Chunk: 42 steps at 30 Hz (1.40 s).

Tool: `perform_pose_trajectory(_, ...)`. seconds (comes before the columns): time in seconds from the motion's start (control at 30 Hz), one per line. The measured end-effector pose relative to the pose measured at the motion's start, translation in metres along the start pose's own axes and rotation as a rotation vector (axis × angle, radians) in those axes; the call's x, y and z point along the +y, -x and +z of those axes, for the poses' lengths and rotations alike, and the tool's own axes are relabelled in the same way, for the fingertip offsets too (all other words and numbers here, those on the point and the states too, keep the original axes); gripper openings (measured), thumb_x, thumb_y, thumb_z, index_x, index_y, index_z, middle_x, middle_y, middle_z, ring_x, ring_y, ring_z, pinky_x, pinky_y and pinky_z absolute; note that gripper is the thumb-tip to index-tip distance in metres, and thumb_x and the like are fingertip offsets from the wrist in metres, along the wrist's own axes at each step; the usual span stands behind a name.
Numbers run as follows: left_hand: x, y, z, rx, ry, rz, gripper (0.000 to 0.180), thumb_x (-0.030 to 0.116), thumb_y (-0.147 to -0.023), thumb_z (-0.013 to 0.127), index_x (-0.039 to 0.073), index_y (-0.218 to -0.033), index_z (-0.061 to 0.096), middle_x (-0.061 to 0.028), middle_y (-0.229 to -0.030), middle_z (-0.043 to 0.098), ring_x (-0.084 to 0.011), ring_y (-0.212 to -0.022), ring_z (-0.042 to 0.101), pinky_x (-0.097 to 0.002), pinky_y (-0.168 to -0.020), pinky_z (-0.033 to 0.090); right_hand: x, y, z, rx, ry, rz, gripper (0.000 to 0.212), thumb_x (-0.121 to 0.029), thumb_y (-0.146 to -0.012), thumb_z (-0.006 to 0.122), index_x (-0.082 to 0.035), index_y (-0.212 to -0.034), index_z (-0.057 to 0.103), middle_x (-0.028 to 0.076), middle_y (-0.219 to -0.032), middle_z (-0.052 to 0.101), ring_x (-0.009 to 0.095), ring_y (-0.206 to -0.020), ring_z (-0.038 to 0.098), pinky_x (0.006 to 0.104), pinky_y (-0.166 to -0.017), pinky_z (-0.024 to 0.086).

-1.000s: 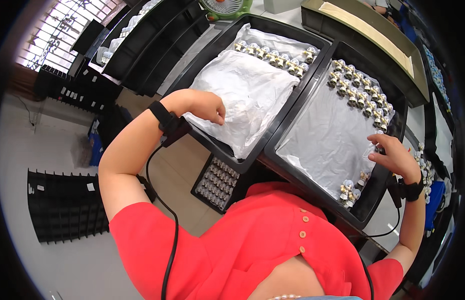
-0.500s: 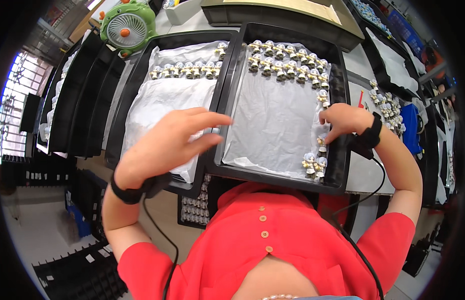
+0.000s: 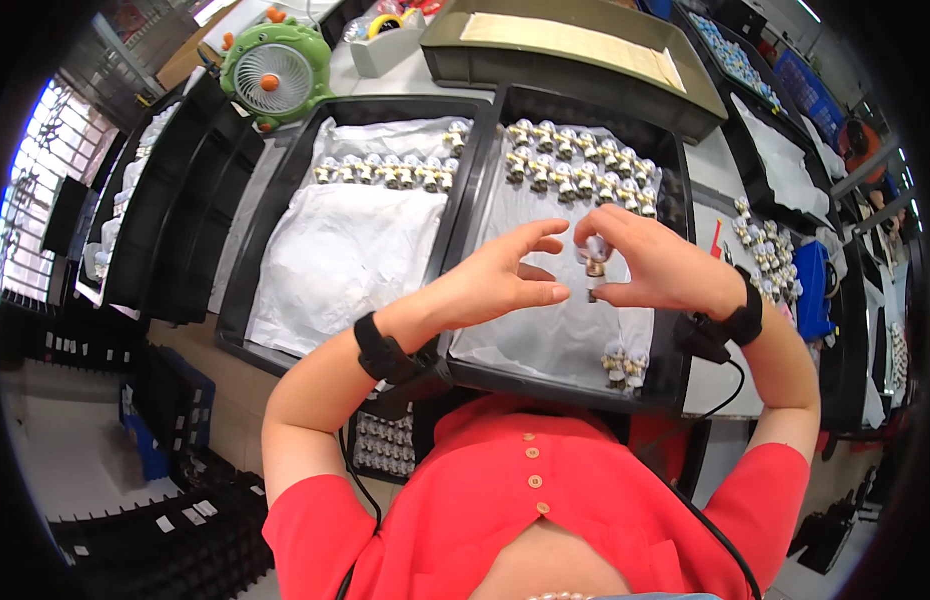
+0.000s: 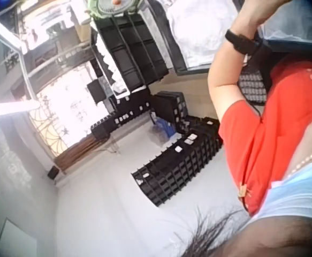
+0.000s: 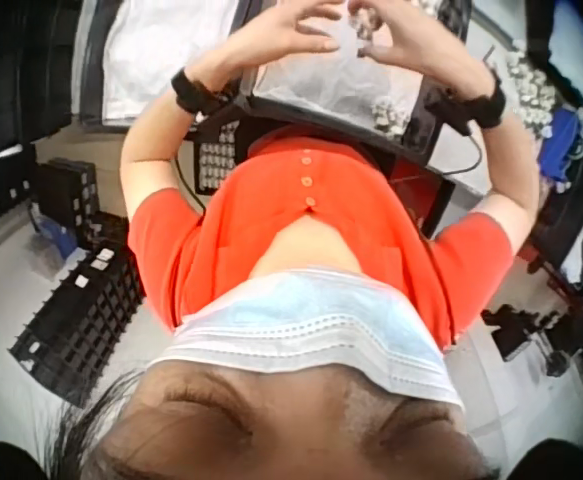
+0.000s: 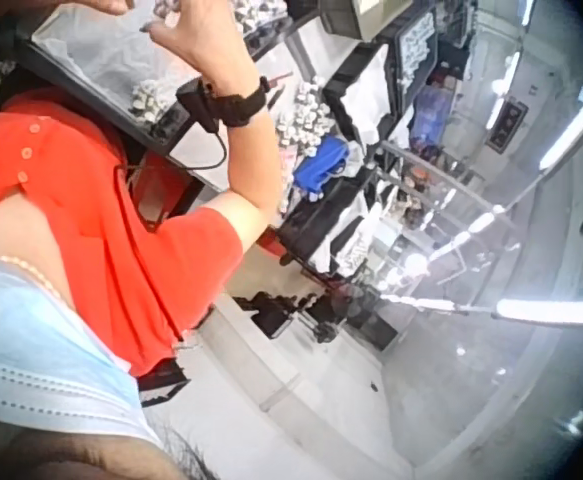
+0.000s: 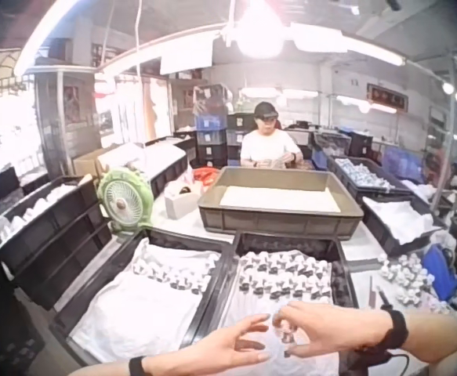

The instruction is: The person assembles small, white, bell-shaped figurines by hand, picking them from a tray and placing them into a second tray. They use a small tool to adjust a component on one of the figurines before placing it in the tray.

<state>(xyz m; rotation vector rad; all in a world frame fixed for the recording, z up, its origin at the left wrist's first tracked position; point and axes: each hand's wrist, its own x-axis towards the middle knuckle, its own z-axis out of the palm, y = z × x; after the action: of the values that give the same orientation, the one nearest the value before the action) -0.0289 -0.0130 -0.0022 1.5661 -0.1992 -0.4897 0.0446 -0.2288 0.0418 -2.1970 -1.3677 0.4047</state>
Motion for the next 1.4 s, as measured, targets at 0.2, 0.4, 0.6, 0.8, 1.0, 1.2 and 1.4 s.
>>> perform_pose_trajectory(0.2, -0.005, -0.001, -0.007, 0.153, 0.222, 0.205, 0.067, 0.004, -0.084, 0.066, 0.004, -0.14, 0.031, -0.0128, -0.128, 0.047, -0.0182, -0.11, 0.055, -0.0293, -0.09, 0.048, -0.004, -0.035, 0.027, 0.349, -0.136, -0.226, 0.048, -0.001, -0.067, 0.071, -0.002, -0.11, 0.049, 0.013, -0.102, 0.054, 0.025, -0.087, 0.058, 0.0339, -0.078, 0.049)
perform_pose_trajectory(0.4, -0.021, -0.002, -0.021, 0.369, 0.149, 0.196, 0.067, 0.005, -0.084, 0.066, 0.001, -0.14, 0.03, -0.0116, -0.12, 0.049, -0.016, -0.105, 0.057, -0.0274, -0.086, 0.048, 0.015, -0.061, 0.057, 0.484, -0.244, -0.257, 0.053, 0.001, -0.068, 0.07, -0.003, -0.117, 0.049, 0.011, -0.109, 0.054, 0.023, -0.091, 0.057, 0.0333, -0.08, 0.049)
perform_pose_trajectory(0.6, -0.031, -0.007, -0.023, 0.404, 0.073, 0.193, 0.064, 0.007, -0.085, 0.064, 0.002, -0.14, 0.03, -0.0106, -0.114, 0.054, -0.017, -0.1, 0.059, -0.0285, -0.082, 0.049, 0.027, -0.062, 0.07, 0.487, -0.293, -0.229, 0.062, -0.006, -0.068, 0.075, -0.004, -0.123, 0.047, 0.011, -0.113, 0.054, 0.023, -0.093, 0.056, 0.0338, -0.085, 0.048)
perform_pose_trajectory(0.8, -0.016, -0.003, -0.021, 0.282, 0.503, 0.098, 0.058, 0.01, -0.091, 0.055, 0.003, -0.141, 0.028, -0.0141, -0.125, 0.052, -0.0255, -0.104, 0.061, -0.0353, -0.086, 0.05, 0.028, -0.058, 0.064, 0.433, -0.296, -0.192, 0.087, -0.017, -0.063, 0.082, -0.007, -0.136, 0.036, 0.012, -0.121, 0.05, 0.026, -0.107, 0.051, 0.0375, -0.094, 0.042)
perform_pose_trajectory(1.0, -0.02, -0.003, -0.028, 0.162, 0.68, 0.141, 0.06, 0.013, -0.093, 0.052, 0.005, -0.144, 0.021, -0.0103, -0.126, 0.052, -0.0252, -0.109, 0.059, -0.0358, -0.09, 0.049, 0.034, -0.061, 0.073, 0.465, -0.333, -0.152, 0.082, -0.014, -0.063, 0.081, -0.007, -0.134, 0.04, 0.01, -0.116, 0.053, 0.025, -0.105, 0.052, 0.0368, -0.093, 0.042)
perform_pose_trajectory(1.2, -0.021, -0.003, -0.028, 0.14, 0.675, 0.143, 0.061, 0.013, -0.094, 0.05, 0.006, -0.145, 0.019, -0.011, -0.128, 0.051, -0.0262, -0.112, 0.057, -0.0365, -0.091, 0.049, 0.03, -0.061, 0.071, 0.453, -0.379, -0.145, 0.077, -0.012, -0.063, 0.08, -0.008, -0.131, 0.043, 0.009, -0.109, 0.053, 0.024, -0.1, 0.052, 0.0355, -0.09, 0.043)
perform_pose_trajectory(1.4, -0.025, -0.002, -0.027, 0.155, 0.601, 0.139, 0.059, 0.022, -0.095, 0.048, 0.006, -0.145, 0.021, -0.0135, -0.136, 0.043, -0.0312, -0.117, 0.053, -0.0381, -0.09, 0.049, 0.03, -0.063, 0.071, 0.453, -0.341, -0.174, 0.072, -0.012, -0.063, 0.079, -0.007, -0.127, 0.046, 0.009, -0.108, 0.052, 0.024, -0.098, 0.051, 0.0356, -0.089, 0.043)
